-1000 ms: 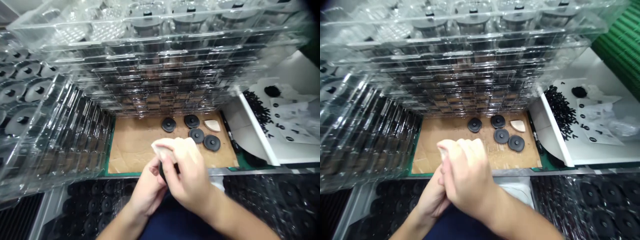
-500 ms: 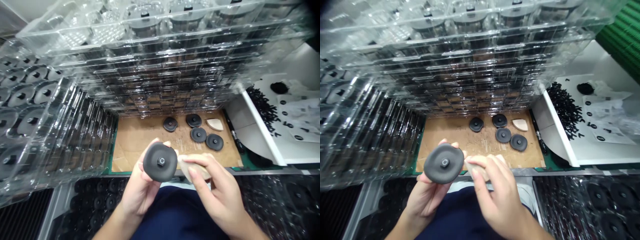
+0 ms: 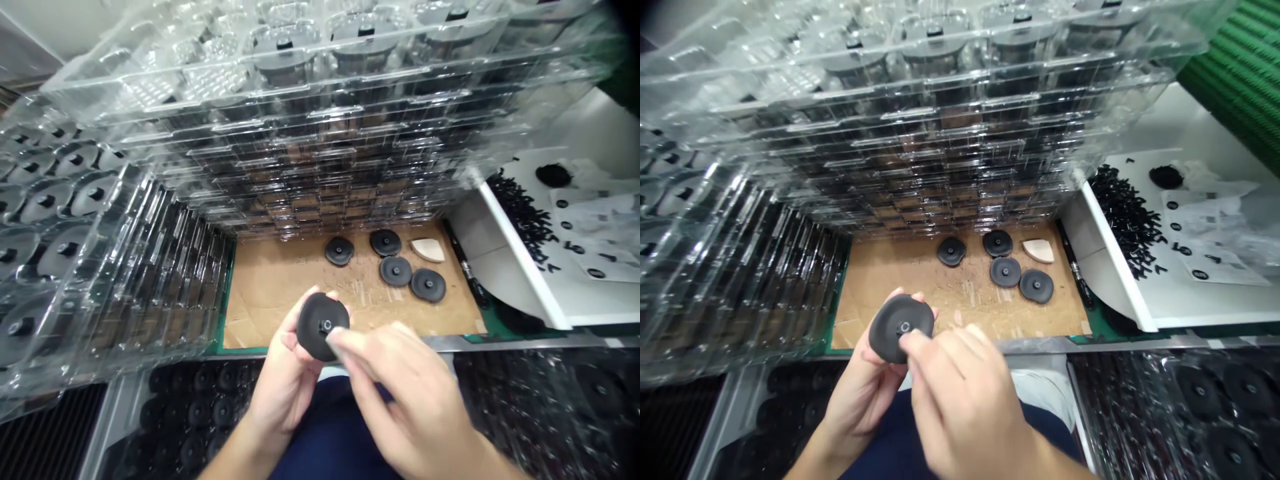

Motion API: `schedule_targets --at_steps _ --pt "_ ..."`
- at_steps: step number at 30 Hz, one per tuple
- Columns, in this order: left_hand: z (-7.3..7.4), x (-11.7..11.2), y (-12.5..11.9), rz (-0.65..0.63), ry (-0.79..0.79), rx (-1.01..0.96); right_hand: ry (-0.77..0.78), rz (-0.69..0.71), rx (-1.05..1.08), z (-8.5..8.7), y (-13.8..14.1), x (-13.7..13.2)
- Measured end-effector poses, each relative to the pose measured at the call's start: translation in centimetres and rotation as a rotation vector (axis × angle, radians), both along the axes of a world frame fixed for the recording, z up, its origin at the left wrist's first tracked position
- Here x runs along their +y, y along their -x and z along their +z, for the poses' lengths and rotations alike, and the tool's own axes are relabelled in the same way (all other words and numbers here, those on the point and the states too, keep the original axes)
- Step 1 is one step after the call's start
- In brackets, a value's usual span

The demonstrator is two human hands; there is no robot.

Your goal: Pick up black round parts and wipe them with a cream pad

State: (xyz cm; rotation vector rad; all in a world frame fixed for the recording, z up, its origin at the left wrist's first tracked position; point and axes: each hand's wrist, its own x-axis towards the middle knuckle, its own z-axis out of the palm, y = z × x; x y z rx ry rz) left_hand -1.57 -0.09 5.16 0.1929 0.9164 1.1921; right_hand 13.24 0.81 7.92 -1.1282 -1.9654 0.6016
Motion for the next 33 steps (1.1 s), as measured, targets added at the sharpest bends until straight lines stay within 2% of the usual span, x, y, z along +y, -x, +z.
schedule_targets --at_steps 2,5,6,9,11,13,16,18,21,22,25,28,30,33 --pt "-0.1 0.0 0.1 0.015 0.012 0.006 0.034 0.044 0.009 -0.1 0.2 0.1" --pt "-0.3 -0.2 0.1 0.021 0.015 0.014 -0.015 -0.039 -0.057 -0.3 -0.1 0.3" --pt "-0.4 -0.3 0.1 0.008 0.014 0.010 -0.029 -0.029 -0.058 -0.3 -0.2 0.3" --pt "-0.5 -0.4 0.1 -0.022 0.009 -0.009 0.045 0.098 0.014 -0.2 -0.4 0.3" --pt "-0.4 -0.4 0.1 0.002 -0.003 -0.006 0.077 0.046 0.002 0.0 -0.4 0.4" --pt "-0.4 -0.2 0.1 0.014 -0.011 -0.004 0.046 -0.022 -0.036 0.2 -0.3 0.5" --pt "-0.5 0.1 0.0 -0.019 -0.013 -0.025 0.041 0.069 0.021 -0.2 -0.2 0.9" --pt "-0.9 0.2 0.0 0.000 0.009 -0.037 0.122 0.056 0.055 -1.5 -0.6 1.7" --pt "-1.5 0.5 0.1 0.053 0.115 -0.056 0.231 -0.167 0.006 -5.0 -1.7 2.9" --pt "-1.7 0.6 0.2 0.059 0.145 -0.061 0.256 -0.199 -0.002 -6.4 -2.0 3.0" --pt "-1.9 0.7 0.4 0.058 0.143 -0.083 0.322 -0.168 -0.007 -10.0 -2.3 1.6" --pt "-1.8 0.7 0.5 0.037 0.110 -0.113 0.369 -0.115 -0.015 -11.9 -2.2 -0.3" --pt "-1.7 0.7 0.5 0.013 0.108 -0.115 0.395 -0.114 -0.006 -11.7 -2.3 -0.6" --pt "-1.7 0.6 0.2 -0.011 0.104 -0.100 0.407 -0.168 0.044 -8.6 -2.5 0.6"
